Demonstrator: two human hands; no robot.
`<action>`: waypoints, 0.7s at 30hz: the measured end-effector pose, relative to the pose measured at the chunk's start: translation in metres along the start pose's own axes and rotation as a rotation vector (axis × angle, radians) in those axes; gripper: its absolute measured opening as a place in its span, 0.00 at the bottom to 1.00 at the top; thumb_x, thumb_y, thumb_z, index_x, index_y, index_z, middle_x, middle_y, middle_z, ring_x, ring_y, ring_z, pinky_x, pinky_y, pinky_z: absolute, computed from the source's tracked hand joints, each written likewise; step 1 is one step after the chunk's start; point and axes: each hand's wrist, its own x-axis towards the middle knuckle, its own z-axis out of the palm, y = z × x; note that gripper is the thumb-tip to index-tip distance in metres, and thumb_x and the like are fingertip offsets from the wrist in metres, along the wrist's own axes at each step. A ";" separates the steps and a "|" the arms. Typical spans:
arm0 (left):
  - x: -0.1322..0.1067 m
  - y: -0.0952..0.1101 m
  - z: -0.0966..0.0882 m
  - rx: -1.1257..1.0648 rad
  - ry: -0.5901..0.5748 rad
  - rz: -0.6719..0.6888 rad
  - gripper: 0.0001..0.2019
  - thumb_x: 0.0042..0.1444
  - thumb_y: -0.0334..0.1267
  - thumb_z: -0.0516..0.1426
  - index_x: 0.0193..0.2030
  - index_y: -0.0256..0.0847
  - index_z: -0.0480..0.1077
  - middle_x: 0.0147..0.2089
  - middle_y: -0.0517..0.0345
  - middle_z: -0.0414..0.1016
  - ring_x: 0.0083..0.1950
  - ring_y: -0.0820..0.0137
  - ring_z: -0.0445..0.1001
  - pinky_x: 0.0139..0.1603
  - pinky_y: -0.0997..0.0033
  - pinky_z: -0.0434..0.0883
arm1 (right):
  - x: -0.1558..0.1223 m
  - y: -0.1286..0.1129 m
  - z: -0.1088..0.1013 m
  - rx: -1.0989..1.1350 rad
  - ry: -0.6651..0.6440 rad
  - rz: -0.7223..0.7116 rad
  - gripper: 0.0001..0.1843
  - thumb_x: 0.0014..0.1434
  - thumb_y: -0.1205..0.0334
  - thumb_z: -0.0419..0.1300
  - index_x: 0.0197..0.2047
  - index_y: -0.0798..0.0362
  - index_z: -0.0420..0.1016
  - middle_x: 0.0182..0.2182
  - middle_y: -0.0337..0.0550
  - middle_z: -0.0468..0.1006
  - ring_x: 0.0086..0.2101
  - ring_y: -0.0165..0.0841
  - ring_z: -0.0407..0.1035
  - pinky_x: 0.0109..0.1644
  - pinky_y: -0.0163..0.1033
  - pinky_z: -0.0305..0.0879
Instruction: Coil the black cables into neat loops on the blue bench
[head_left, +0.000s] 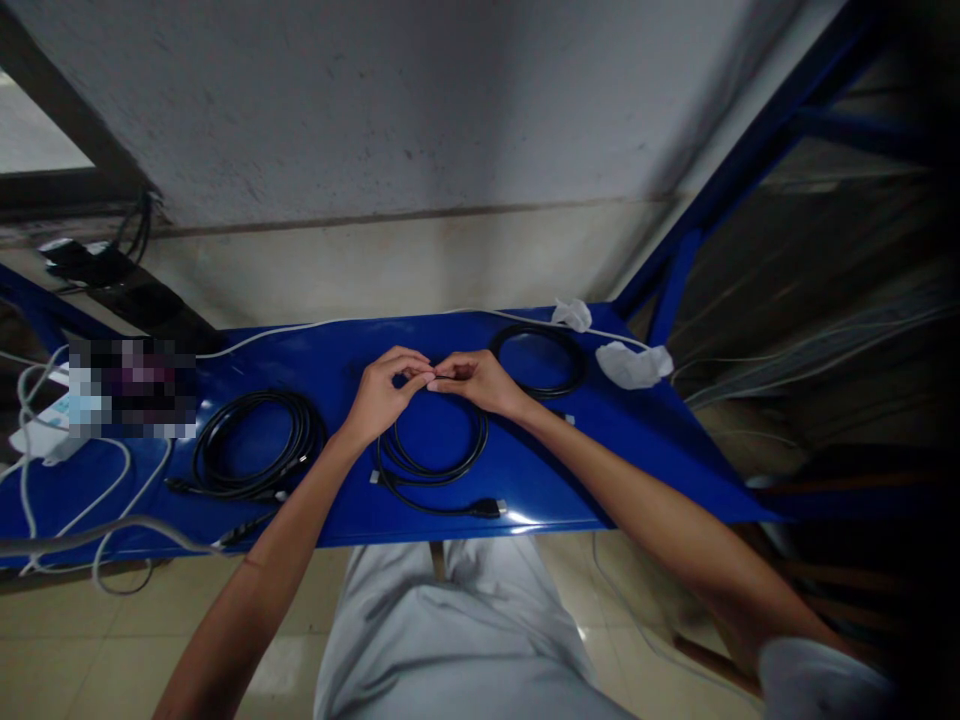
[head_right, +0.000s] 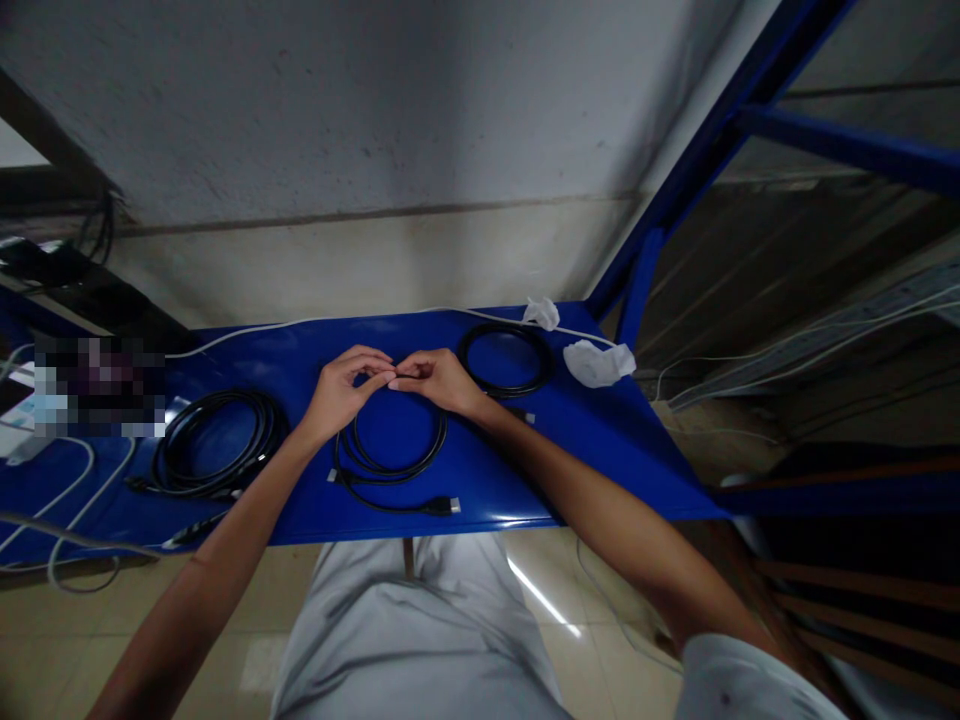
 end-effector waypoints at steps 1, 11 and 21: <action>0.000 0.001 0.000 0.011 -0.005 -0.004 0.04 0.66 0.41 0.68 0.42 0.45 0.84 0.48 0.51 0.83 0.48 0.63 0.81 0.49 0.61 0.76 | 0.000 0.001 0.000 0.006 -0.006 0.003 0.24 0.49 0.43 0.81 0.37 0.53 0.85 0.31 0.39 0.82 0.31 0.31 0.73 0.39 0.39 0.71; 0.000 0.001 -0.001 0.035 0.002 -0.088 0.06 0.65 0.42 0.68 0.40 0.44 0.82 0.43 0.54 0.84 0.45 0.65 0.80 0.47 0.63 0.74 | -0.002 0.002 -0.001 -0.090 -0.042 -0.092 0.21 0.58 0.46 0.77 0.43 0.52 0.81 0.36 0.41 0.83 0.37 0.34 0.77 0.47 0.40 0.75; -0.002 -0.003 0.001 0.027 0.027 -0.169 0.08 0.62 0.45 0.69 0.39 0.43 0.83 0.41 0.55 0.85 0.42 0.65 0.81 0.44 0.63 0.74 | -0.008 -0.008 -0.003 -0.486 -0.056 -0.304 0.16 0.70 0.56 0.68 0.58 0.50 0.79 0.45 0.44 0.85 0.42 0.37 0.79 0.50 0.40 0.73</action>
